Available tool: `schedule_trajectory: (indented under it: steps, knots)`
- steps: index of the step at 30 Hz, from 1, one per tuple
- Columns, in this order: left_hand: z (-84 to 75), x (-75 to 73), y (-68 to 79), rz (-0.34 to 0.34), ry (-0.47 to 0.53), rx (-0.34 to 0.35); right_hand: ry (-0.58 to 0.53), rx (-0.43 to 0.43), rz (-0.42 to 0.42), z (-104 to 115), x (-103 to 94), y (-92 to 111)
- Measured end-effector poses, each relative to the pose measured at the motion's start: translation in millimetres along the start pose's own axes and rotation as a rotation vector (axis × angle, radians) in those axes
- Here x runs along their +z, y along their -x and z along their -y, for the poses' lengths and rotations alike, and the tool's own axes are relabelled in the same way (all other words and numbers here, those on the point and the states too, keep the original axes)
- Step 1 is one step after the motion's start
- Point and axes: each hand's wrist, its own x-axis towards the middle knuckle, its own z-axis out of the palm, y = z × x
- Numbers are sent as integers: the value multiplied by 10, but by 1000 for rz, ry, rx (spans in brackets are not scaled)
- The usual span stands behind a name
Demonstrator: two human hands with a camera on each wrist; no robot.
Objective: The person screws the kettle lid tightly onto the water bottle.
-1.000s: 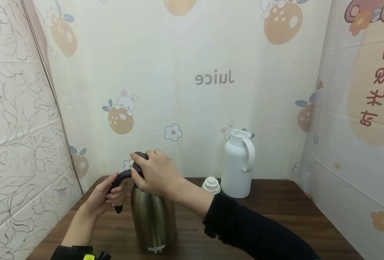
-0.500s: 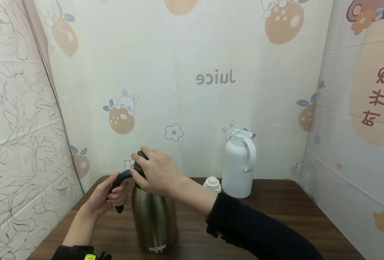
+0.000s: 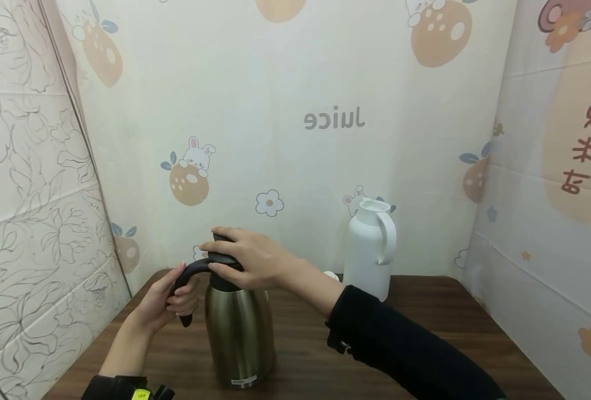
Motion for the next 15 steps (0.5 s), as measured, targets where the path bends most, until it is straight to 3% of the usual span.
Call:
schedule_trajectory:
  steps: [8, 15]
  knots:
    - [-8, 20, 2, 0, 0, -7, 75, 57, -33, 120, 8, -10]
    - [-24, 27, -12, -2, -16, -5, 226, 244, -111, 327, 62, -48]
